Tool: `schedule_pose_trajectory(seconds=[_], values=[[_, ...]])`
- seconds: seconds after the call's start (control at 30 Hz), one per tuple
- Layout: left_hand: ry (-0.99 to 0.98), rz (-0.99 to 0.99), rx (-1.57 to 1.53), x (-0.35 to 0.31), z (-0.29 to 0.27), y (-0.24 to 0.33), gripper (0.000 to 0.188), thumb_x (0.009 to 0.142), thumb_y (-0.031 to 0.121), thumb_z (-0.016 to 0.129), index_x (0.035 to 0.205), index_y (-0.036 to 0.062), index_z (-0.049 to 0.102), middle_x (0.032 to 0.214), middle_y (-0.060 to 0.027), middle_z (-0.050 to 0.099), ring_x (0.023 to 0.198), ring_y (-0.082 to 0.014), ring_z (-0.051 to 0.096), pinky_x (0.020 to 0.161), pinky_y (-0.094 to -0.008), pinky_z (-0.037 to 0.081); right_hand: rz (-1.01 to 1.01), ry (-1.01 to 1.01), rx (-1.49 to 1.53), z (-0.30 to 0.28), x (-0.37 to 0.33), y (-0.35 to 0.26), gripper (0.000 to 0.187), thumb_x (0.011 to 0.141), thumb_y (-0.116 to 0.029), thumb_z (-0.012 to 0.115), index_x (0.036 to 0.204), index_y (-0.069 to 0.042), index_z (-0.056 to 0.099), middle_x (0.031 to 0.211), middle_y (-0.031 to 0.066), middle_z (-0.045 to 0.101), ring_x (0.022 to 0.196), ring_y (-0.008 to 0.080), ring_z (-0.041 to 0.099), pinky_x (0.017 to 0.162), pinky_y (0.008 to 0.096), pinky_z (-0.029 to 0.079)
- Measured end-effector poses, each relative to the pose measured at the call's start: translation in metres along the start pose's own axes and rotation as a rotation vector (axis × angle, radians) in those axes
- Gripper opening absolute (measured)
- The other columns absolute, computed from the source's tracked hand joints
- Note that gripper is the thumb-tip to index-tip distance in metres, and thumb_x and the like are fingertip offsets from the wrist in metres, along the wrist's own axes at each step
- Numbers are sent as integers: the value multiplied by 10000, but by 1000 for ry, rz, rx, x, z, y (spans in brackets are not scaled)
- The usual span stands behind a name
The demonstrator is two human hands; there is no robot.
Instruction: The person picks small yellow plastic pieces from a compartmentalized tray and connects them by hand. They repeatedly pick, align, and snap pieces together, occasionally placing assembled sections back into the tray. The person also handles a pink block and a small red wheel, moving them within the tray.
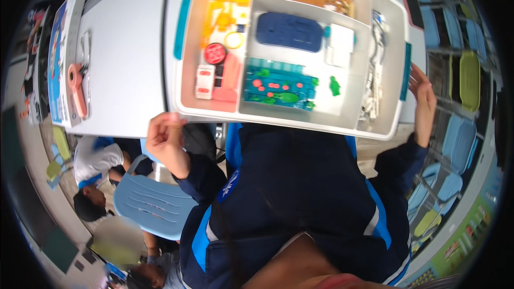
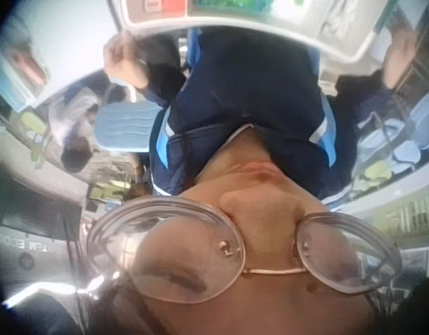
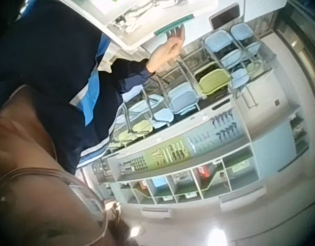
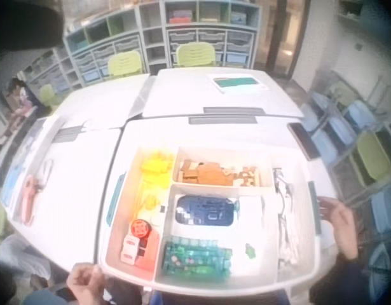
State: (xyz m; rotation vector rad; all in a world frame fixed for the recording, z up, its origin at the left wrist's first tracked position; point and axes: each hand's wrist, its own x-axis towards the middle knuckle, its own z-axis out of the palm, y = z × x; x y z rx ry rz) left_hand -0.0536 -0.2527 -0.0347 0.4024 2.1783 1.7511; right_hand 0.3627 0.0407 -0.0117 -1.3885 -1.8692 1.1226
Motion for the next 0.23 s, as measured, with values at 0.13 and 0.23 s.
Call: schedule_pose_trajectory(seconds=[0.13, 0.23], values=[[20, 58, -155, 3, 12, -2, 401, 981, 264, 541, 1260, -25, 526, 968, -179, 659, 751, -139, 589, 684, -205, 425, 25, 79, 556, 40, 0, 11, 855, 932, -667, 258, 1450, 12, 303, 1449, 183, 390, 1327, 277, 391, 1107, 379, 284], [34, 123, -273, 9, 37, 0, 479, 987, 293, 527, 1341, -21, 460, 1182, -235, 601, 998, -208, 621, 862, -235, 450, 154, 125, 911, 70, -8, 15, 854, 932, -670, 245, 1460, 0, 288, 1477, 128, 374, 1356, 257, 353, 1134, 396, 243]])
